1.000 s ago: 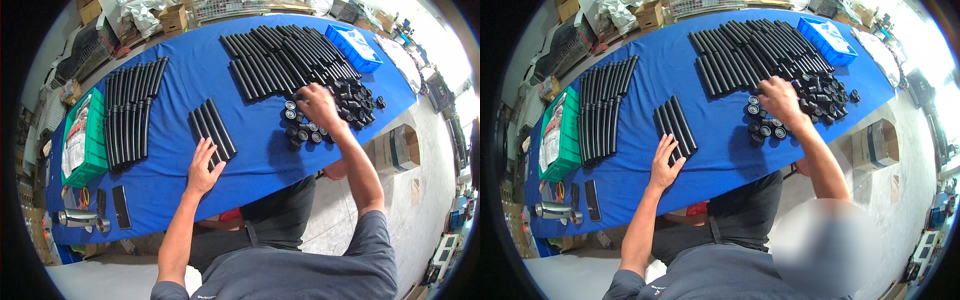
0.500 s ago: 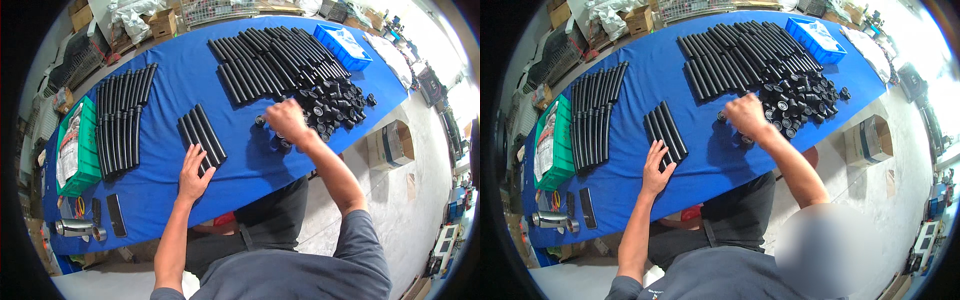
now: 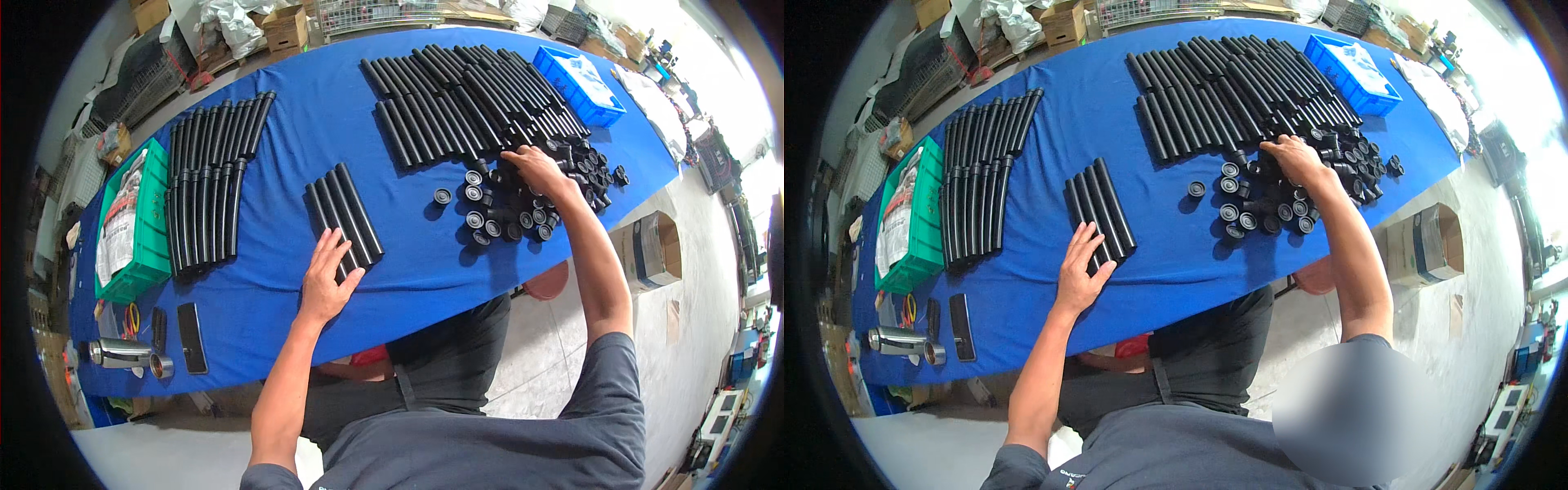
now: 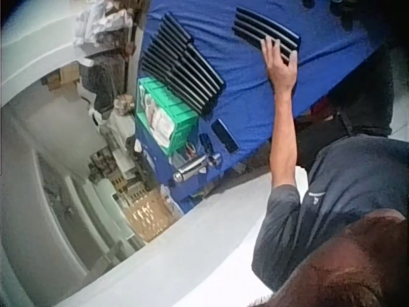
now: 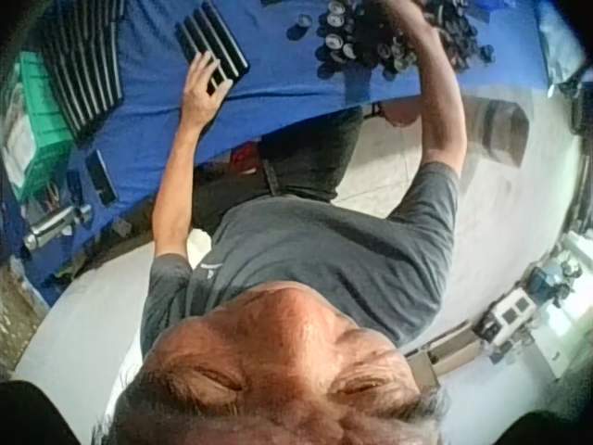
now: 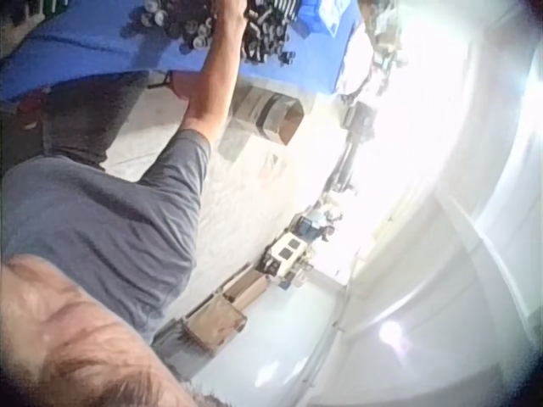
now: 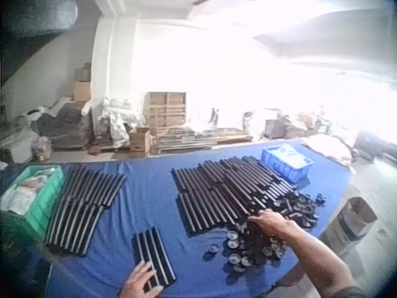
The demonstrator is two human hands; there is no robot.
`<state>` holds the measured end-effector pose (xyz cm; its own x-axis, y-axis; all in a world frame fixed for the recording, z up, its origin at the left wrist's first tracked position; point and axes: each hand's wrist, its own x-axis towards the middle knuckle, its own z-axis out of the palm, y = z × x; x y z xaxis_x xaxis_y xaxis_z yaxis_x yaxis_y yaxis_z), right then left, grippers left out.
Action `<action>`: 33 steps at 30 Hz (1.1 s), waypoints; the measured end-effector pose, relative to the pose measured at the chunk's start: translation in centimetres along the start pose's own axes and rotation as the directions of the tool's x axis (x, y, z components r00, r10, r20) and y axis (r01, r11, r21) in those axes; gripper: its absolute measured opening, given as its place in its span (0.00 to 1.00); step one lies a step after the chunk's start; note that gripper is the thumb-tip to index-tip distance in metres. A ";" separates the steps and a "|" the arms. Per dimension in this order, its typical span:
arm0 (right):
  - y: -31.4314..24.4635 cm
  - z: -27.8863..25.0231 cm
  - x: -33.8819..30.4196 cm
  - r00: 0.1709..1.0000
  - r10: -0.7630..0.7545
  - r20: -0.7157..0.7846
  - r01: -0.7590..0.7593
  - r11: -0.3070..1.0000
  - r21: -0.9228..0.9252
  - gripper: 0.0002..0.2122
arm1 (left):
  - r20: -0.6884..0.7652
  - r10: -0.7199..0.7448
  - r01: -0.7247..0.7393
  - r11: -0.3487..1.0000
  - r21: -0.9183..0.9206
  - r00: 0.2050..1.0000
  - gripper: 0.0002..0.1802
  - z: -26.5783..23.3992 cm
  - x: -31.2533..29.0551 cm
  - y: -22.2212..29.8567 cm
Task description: The person assembles and organizes black plastic tubes and plastic connectors by hand on a table.
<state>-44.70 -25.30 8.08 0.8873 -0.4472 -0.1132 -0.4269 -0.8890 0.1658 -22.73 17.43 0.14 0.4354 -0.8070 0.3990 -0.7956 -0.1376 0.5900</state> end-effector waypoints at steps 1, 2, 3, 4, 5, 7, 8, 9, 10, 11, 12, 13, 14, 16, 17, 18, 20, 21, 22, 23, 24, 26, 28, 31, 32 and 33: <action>0.1 0.3 -0.1 0.997 -0.013 -0.074 0.015 0.999 0.030 0.25 | -0.004 -0.005 0.005 1.000 0.002 1.000 0.28 0.0 0.0 -0.1; 0.3 0.5 -0.1 0.989 -0.022 -0.147 0.031 0.998 0.059 0.24 | -0.003 0.001 -0.001 1.000 0.003 1.000 0.28 0.0 -0.1 -0.1; 0.3 0.4 -0.1 0.989 -0.026 -0.148 0.035 0.998 0.058 0.24 | -0.001 0.009 -0.009 1.000 0.004 1.000 0.28 0.1 -0.1 -0.2; 0.3 0.4 -0.1 0.987 -0.024 -0.158 0.033 0.998 0.052 0.22 | 0.001 0.006 -0.006 1.000 0.001 1.000 0.27 0.0 -0.1 -0.1; 0.2 0.4 -0.1 0.986 -0.021 -0.167 0.030 0.998 0.046 0.21 | -0.001 0.005 -0.005 1.000 0.002 1.000 0.27 0.0 -0.1 -0.2; -0.1 0.5 -0.2 0.985 -0.048 -0.163 0.047 0.999 -0.011 0.17 | -0.012 0.010 -0.010 1.000 -0.002 1.000 0.28 0.0 -0.1 -0.2; -0.3 0.5 -0.3 0.980 -0.062 -0.190 0.058 0.998 -0.024 0.16 | -0.013 0.008 -0.008 1.000 -0.003 1.000 0.28 0.0 -0.1 -0.2; -0.5 0.4 -0.3 0.973 -0.077 -0.218 0.070 0.997 -0.038 0.15 | -0.009 0.009 -0.009 1.000 -0.002 1.000 0.28 0.1 -0.2 -0.3; -0.5 0.3 -0.5 0.963 -0.103 -0.249 0.097 0.995 -0.036 0.14 | -0.005 0.009 -0.009 1.000 -0.002 1.000 0.28 0.1 -0.2 -0.3; -0.5 0.1 -0.6 0.962 -0.105 -0.250 0.099 0.994 -0.038 0.14 | -0.008 0.008 -0.008 1.000 -0.001 1.000 0.28 0.1 -0.1 -0.3; -0.7 -0.4 -0.8 0.952 -0.071 -0.297 0.060 0.997 -0.043 0.14 | -0.005 0.006 -0.006 1.000 -0.003 1.000 0.28 0.1 -0.1 -0.2; -0.8 -1.0 -0.9 0.939 -0.036 -0.343 0.021 0.999 -0.046 0.14 | -0.002 0.003 -0.003 1.000 -0.006 1.000 0.27 0.1 -0.1 -0.1; -0.8 -1.7 -0.9 0.905 -0.016 -0.425 0.017 1.000 -0.001 0.14 | -0.004 0.002 -0.002 1.000 -0.004 1.000 0.27 0.1 0.0 0.0; -1.7 -4.1 -0.5 0.885 -0.085 -0.459 0.105 0.994 0.019 0.18 | -0.004 0.000 0.000 1.000 -0.007 1.000 0.27 0.1 0.2 0.2; -3.0 -4.8 0.1 0.869 -0.135 -0.476 0.169 0.985 0.031 0.20 | -0.001 0.000 0.000 1.000 -0.002 1.000 0.27 0.0 0.1 0.2; -4.7 -5.1 0.9 0.883 -0.185 -0.432 0.200 0.980 -0.011 0.20 | 0.000 0.001 -0.001 1.000 0.009 1.000 0.27 -0.1 0.0 0.1; -8.7 -4.7 2.4 0.875 -0.291 -0.386 0.314 0.949 -0.004 0.17 | -0.001 0.000 0.000 1.000 0.027 1.000 0.27 -0.1 -0.2 -0.2; -10.7 -4.8 2.8 0.882 -0.389 -0.267 0.367 0.921 -0.127 0.14 | -0.005 -0.006 0.006 1.000 0.017 1.000 0.27 -0.1 -0.4 -0.4; -11.7 -4.0 3.4 0.888 -0.404 -0.217 0.385 0.914 -0.125 0.14 | -0.006 -0.005 0.005 1.000 0.000 1.000 0.27 0.1 -0.3 -0.3; -12.3 -2.8 4.1 0.892 -0.421 -0.166 0.405 0.906 -0.122 0.14 | -0.009 -0.001 0.001 1.000 0.003 1.000 0.27 0.3 -0.2 -0.3; -12.5 -1.8 4.6 0.887 -0.429 -0.171 0.413 0.902 -0.122 0.14 | -0.004 -0.003 0.003 1.000 0.009 1.000 0.27 0.3 -0.2 -0.3; -11.9 -0.7 4.8 0.912 -0.390 -0.126 0.379 0.920 -0.103 0.17 | 0.007 -0.014 0.014 1.000 -0.012 1.000 0.28 0.5 0.1 0.2; -11.8 -1.0 4.6 0.912 -0.382 -0.149 0.373 0.924 -0.090 0.20 | 0.006 -0.025 0.025 0.999 -0.033 1.000 0.28 0.4 -0.2 0.1; -10.6 -2.0 4.1 0.899 -0.343 -0.274 0.345 0.938 -0.040 0.26 | -0.003 -0.028 0.028 0.999 -0.041 1.000 0.30 0.3 -0.2 0.0; -10.1 -3.0 3.9 0.910 -0.296 -0.290 0.305 0.952 -0.015 0.26 | -0.004 -0.029 0.028 0.999 -0.041 1.000 0.31 0.3 -0.3 -0.2; -10.0 -4.3 3.5 0.920 -0.246 -0.306 0.262 0.965 0.013 0.26 | -0.006 -0.032 0.032 0.999 -0.040 0.999 0.31 0.1 -0.4 -0.1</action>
<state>-36.59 -17.51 10.20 0.9745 -0.1625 0.1547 -0.1816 -0.9763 0.1179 -22.85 17.67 -0.13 0.4633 -0.7988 0.3838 -0.7636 -0.1401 0.6303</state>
